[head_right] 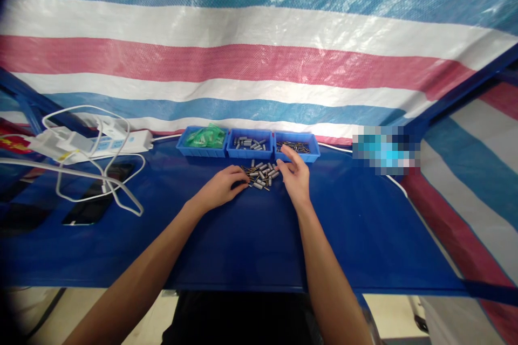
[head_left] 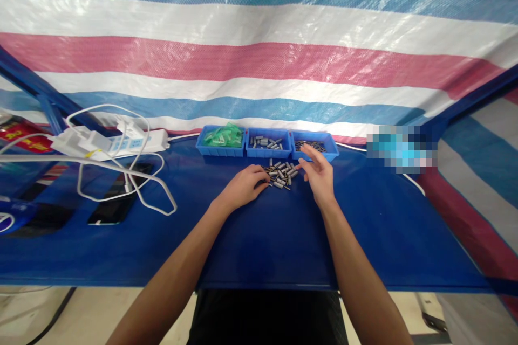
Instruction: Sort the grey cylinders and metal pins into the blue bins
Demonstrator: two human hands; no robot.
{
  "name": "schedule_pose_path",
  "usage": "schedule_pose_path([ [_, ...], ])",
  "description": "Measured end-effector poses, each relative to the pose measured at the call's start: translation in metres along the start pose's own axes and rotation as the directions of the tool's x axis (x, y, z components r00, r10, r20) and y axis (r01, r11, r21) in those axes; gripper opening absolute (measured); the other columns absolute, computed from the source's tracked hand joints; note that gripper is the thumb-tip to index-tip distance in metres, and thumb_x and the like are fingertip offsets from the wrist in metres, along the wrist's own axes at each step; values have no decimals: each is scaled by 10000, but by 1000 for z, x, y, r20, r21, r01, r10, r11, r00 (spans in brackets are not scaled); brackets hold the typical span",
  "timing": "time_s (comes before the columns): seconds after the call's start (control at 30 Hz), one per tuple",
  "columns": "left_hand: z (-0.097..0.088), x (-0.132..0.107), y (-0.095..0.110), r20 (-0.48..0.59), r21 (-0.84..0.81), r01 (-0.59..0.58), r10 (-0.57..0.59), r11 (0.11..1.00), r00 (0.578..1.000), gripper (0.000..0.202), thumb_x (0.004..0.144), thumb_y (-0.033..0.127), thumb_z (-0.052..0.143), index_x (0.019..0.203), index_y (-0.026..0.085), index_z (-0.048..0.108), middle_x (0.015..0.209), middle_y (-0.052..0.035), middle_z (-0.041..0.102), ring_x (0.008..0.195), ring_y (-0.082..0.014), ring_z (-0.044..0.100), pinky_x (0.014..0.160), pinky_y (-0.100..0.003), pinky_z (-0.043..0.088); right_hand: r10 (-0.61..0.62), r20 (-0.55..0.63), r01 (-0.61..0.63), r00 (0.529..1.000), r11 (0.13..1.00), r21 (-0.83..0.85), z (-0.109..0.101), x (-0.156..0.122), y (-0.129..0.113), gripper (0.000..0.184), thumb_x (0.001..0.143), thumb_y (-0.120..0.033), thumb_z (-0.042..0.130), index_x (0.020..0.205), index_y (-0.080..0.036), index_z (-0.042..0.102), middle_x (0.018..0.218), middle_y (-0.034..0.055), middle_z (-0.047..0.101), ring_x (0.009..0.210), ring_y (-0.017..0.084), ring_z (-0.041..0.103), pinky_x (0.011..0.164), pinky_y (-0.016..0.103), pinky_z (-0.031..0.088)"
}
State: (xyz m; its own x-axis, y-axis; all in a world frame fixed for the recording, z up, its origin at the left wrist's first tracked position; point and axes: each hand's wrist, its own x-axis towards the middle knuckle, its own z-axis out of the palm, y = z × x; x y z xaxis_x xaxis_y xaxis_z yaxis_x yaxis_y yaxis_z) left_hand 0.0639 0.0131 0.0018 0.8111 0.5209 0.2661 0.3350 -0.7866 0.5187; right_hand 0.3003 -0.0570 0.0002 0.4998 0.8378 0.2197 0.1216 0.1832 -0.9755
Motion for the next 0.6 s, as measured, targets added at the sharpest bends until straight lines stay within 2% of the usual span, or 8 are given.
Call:
schedule_pose_path([
  [0.07,-1,0,0,7,-3,5,-5,1000,1000,93,985,188,609,1012,187,697,1072,-86,673,1033,-238,628,950,-366,520,8,25,-8,1000,1000,-2,1,-1,1,497,829,-406,762,1297,-251,698,1365,120,698,718,183,725,491,271,482],
  [0.23,-4,2,4,38,51,-6,4,999,999,65,1002,207,593,976,186,649,1025,-73,651,973,-237,585,890,-361,502,27,80,-26,996,1000,-14,5,-4,0,427,848,-429,741,1229,-238,710,1296,112,731,661,161,694,413,238,394],
  [0.4,-6,2,8,56,74,-12,8,997,998,85,1013,191,564,945,187,615,970,-67,645,931,-233,579,855,-354,493,38,103,-38,994,999,-5,7,-5,0,390,856,-409,735,1204,-233,713,1247,106,749,639,140,679,439,234,416],
  [0.5,-6,3,10,21,18,0,0,1000,1000,90,1023,202,547,968,190,618,959,-63,656,919,-228,592,841,-348,501,49,110,-49,993,999,-4,8,-5,-1,392,847,-422,742,1187,-228,715,1221,104,756,629,135,671,459,238,437],
  [0.6,-6,4,11,-66,-111,0,-8,994,998,108,1028,232,553,1015,190,652,981,-61,693,892,-207,623,841,-333,517,61,133,-61,989,998,1,9,-5,-1,378,847,-435,742,1161,-224,723,1115,90,783,628,136,663,481,241,453],
])
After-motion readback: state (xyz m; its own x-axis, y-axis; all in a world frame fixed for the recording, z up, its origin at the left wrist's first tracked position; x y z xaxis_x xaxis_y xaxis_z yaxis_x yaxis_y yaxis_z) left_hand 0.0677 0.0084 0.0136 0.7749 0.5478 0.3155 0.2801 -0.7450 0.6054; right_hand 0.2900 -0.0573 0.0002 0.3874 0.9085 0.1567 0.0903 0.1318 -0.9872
